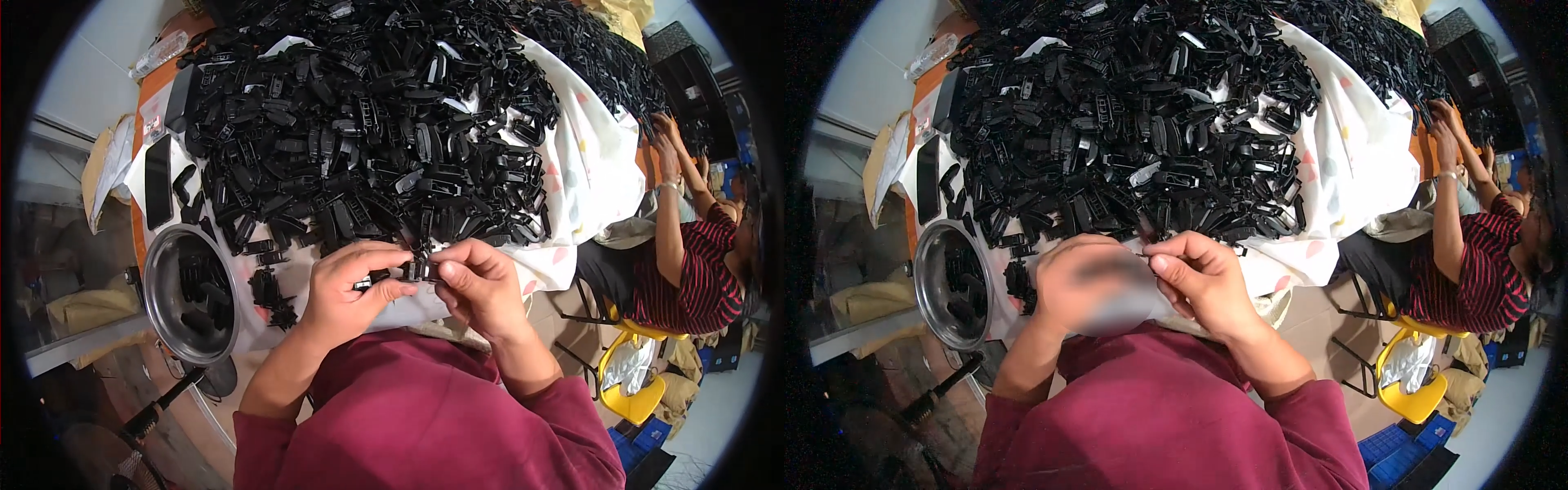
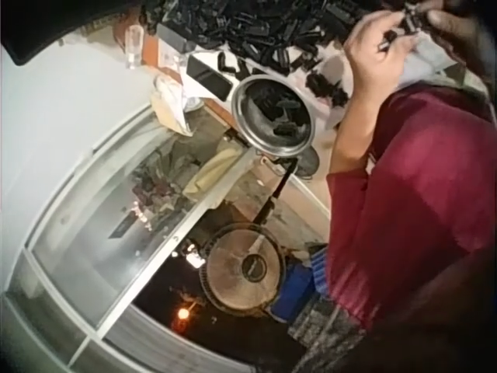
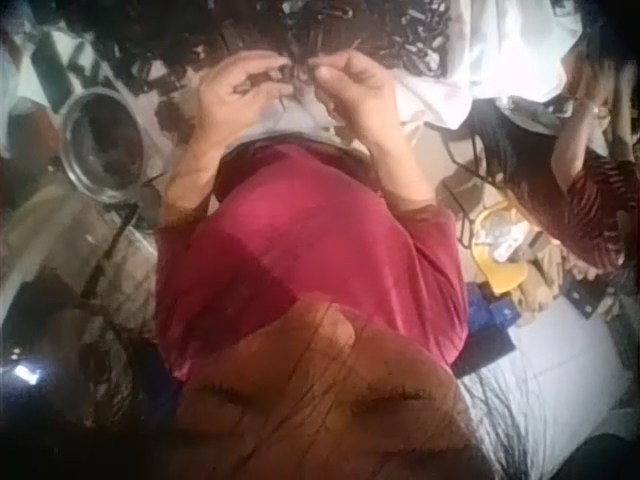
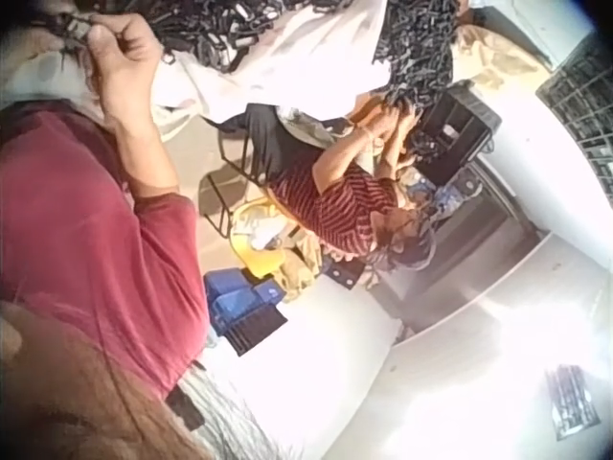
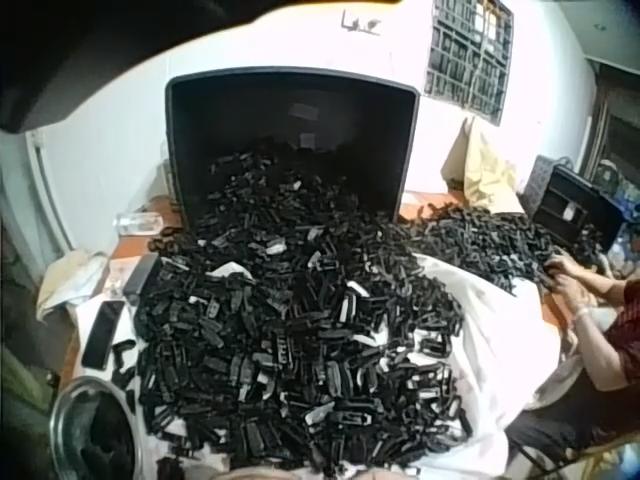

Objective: Assemble or sort small black plastic mechanical components at a workbench.

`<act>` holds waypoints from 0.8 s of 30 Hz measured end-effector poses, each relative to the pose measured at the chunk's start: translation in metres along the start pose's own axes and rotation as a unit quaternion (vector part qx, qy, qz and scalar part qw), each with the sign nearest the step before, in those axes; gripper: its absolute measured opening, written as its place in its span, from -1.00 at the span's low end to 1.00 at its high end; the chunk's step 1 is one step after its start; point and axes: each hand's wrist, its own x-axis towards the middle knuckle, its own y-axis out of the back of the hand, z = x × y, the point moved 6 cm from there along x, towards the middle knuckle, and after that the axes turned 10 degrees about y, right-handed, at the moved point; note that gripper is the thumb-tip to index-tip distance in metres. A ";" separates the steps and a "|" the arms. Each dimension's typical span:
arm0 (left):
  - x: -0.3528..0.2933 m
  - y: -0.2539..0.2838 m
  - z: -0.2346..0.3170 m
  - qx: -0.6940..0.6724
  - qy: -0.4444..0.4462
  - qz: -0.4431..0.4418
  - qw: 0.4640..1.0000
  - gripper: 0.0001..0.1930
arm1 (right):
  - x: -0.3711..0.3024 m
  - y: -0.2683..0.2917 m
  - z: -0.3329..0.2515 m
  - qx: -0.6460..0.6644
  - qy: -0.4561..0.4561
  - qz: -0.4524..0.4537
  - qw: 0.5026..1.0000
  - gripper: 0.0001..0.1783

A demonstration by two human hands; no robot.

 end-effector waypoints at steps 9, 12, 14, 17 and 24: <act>-0.013 -0.008 -0.001 0.054 0.037 -0.011 0.998 -0.72 | 0.000 0.002 0.000 -0.110 0.069 -0.043 0.991 -0.91; -0.024 -0.025 -0.027 -0.191 0.230 -0.003 0.954 -0.69 | -0.002 -0.009 0.004 -0.127 0.116 -0.005 0.985 -0.82; -0.031 -0.031 -0.043 -0.257 0.247 0.009 0.934 -0.64 | -0.009 -0.008 0.017 -0.094 0.058 0.031 0.993 -0.78; -0.041 -0.036 -0.039 -0.304 0.318 -0.007 0.898 -0.68 | -0.021 -0.001 0.026 -0.116 0.056 0.021 0.991 -0.75; -0.089 -0.001 -0.043 -0.404 0.325 0.033 0.854 -0.77 | -0.027 -0.038 0.028 -0.400 0.102 -0.177 0.894 -0.75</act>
